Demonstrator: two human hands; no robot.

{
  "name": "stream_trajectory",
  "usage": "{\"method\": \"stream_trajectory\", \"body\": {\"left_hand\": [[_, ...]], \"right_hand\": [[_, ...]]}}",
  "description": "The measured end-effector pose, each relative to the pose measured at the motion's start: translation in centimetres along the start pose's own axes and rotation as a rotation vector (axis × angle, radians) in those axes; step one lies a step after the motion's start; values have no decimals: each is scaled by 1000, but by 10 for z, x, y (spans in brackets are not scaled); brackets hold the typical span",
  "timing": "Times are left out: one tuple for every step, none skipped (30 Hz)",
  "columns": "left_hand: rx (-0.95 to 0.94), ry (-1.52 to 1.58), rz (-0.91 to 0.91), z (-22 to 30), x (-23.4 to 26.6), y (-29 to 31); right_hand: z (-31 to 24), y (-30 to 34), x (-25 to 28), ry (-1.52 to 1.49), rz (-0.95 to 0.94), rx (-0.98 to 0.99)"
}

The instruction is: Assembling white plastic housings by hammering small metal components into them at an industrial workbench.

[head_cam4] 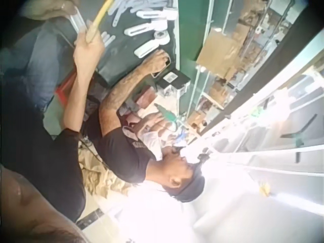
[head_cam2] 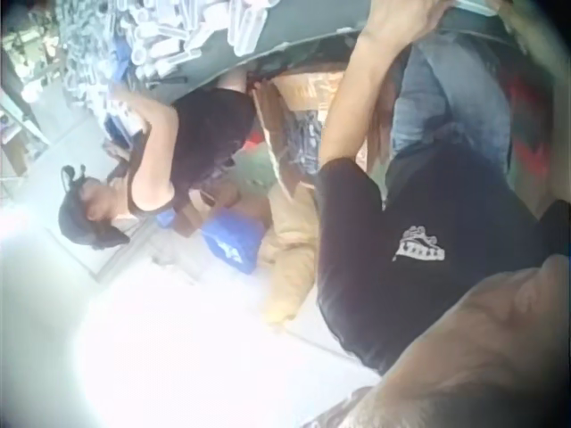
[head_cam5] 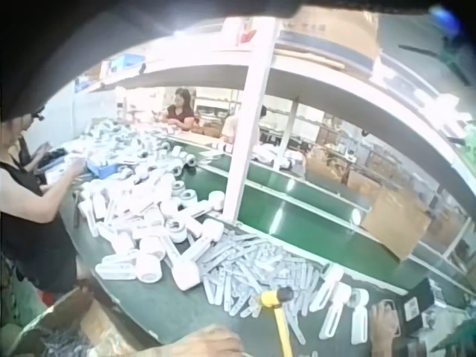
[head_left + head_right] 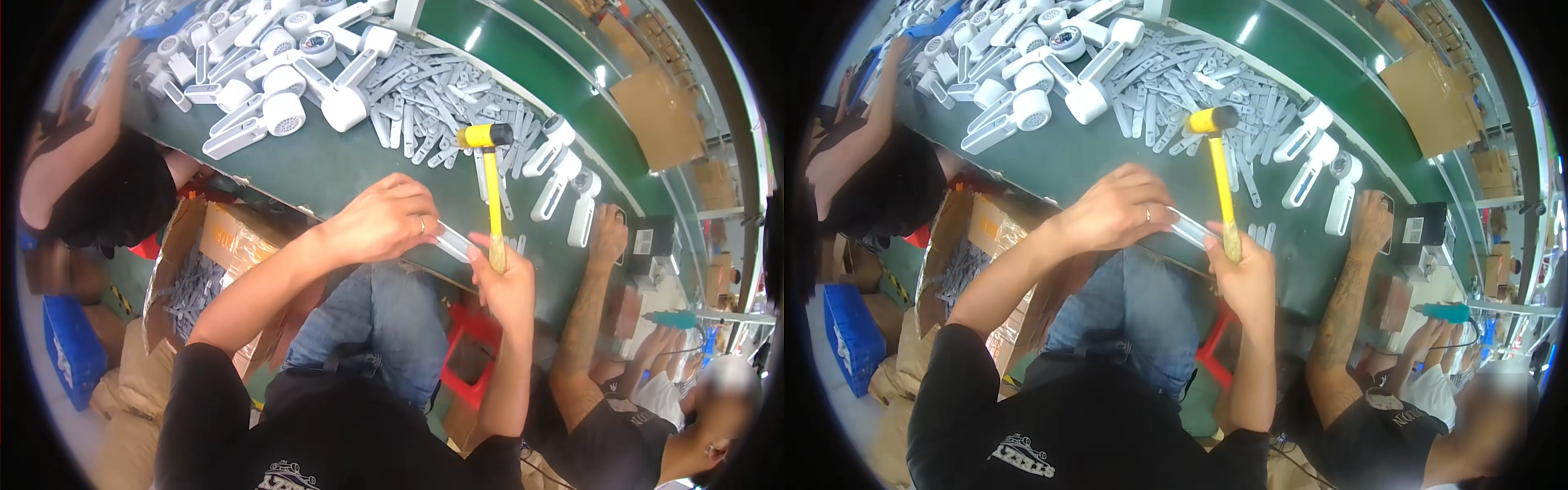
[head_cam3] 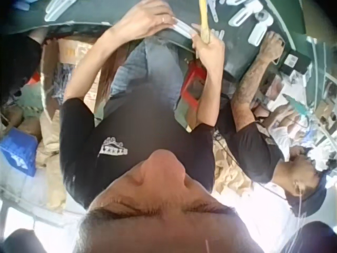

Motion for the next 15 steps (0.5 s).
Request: {"method": "stream_trajectory", "body": {"left_hand": [[2,6,-9,-1,0,-1],[11,12,-18,-1,0,-3],[20,20,-31,-1,-2,-3],[21,28,-45,0,-2,-4],[24,20,-28,2,0,-7],[28,12,-10,2,1,-8],[43,-16,-20,1,-1,-6],[40,-11,-32,1,-2,-4],[-4,-63,-11,4,-1,-4],[-48,-115,11,7,0,-4],[-51,-116,11,6,-1,-8],[-121,-176,-55,9,-9,-8],[-192,-236,-119,12,-18,-7],[-155,-186,-127,9,-19,-8],[-116,-138,-136,6,-19,-9]], "right_hand": [[-1,-2,1,-2,2,-11],[7,-2,0,-127,0,-123],[18,2,-3,-254,1,-239],[28,2,-7,-391,12,-284],[30,3,-8,-415,12,-296],[30,3,-10,-441,12,-307],[30,2,-10,-429,41,-283],[34,5,-11,-434,49,-291],[37,4,-13,-454,45,-293],[38,5,-15,-473,41,-294],[38,7,-14,-450,77,-294],[38,9,-15,-450,77,-297],[37,9,-13,-437,93,-272],[35,12,-12,-423,109,-248],[33,16,-14,-423,108,-250]]}}
Point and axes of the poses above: each hand's wrist, its own y-axis away from the middle knuckle, its own x-axis out of the back of the hand, z = x × y, the point moved 8 cm from there along -y, towards the middle knuckle, and after that the axes turned 15 degrees about x, right-handed, at the moved point
